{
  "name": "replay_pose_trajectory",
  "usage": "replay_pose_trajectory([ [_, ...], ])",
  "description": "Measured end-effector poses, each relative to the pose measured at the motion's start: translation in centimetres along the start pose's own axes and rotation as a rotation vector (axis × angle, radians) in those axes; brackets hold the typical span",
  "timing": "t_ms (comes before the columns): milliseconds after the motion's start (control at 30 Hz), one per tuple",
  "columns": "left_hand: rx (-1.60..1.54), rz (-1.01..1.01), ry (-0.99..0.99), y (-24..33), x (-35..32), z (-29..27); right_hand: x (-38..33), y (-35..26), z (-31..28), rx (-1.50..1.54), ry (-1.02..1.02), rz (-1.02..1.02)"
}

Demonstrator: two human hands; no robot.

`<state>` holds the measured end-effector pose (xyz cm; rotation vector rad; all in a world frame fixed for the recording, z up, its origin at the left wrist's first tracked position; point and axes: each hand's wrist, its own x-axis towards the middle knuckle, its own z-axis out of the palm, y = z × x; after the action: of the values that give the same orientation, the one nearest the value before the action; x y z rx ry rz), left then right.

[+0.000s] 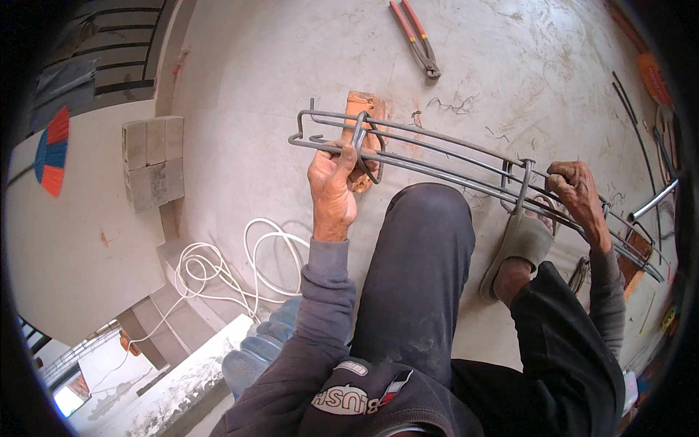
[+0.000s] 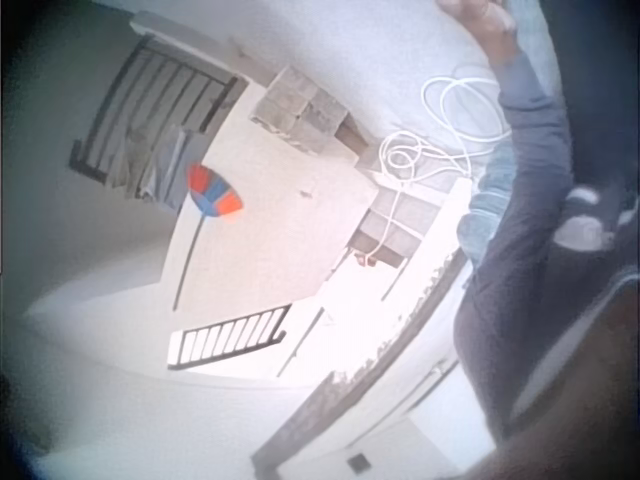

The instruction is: The person sits on the floor and uses pliers to bend and secure metal rods into a rectangular frame structure. They manipulate the metal bars, using bricks as supports, and twist wire ties to fasten the joints.

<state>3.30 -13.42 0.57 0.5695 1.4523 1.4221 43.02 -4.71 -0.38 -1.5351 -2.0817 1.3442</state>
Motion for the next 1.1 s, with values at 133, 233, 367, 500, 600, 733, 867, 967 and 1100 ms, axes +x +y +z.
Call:
replay_pose_trajectory([
  [133,0.007,0.011,-0.012,-0.1,0.1,-0.2,0.2,-1.1,-0.9,0.116,-0.104,0.036],
  [233,0.003,0.023,-0.024,-0.1,0.2,0.3,0.3,-0.3,-0.7,0.049,-0.048,-0.01],
  [367,-0.007,-0.002,-0.031,-0.6,0.5,-0.2,0.2,0.0,-0.2,-0.021,0.016,-0.018],
  [500,-0.04,-0.01,-0.025,-0.7,0.6,-0.5,0.0,-0.3,0.2,-0.02,0.051,-0.026],
  [600,-0.03,0.002,-0.035,-1.0,0.7,-0.6,-0.3,0.3,0.4,-0.051,0.087,-0.052],
  [733,-0.044,0.005,-0.029,-1.1,0.6,-0.2,-0.3,0.5,0.3,-0.118,0.083,-0.044],
  [867,-0.053,-0.004,-0.058,-1.1,0.8,-0.6,-0.3,0.4,0.4,-0.143,0.093,-0.05],
  [967,-0.043,0.002,-0.054,-1.2,0.9,-0.8,-0.3,0.3,0.6,-0.169,0.101,-0.06],
  [1100,-0.062,0.004,-0.075,-1.8,1.3,-0.9,-0.4,0.3,0.6,-0.159,0.108,-0.022],
])
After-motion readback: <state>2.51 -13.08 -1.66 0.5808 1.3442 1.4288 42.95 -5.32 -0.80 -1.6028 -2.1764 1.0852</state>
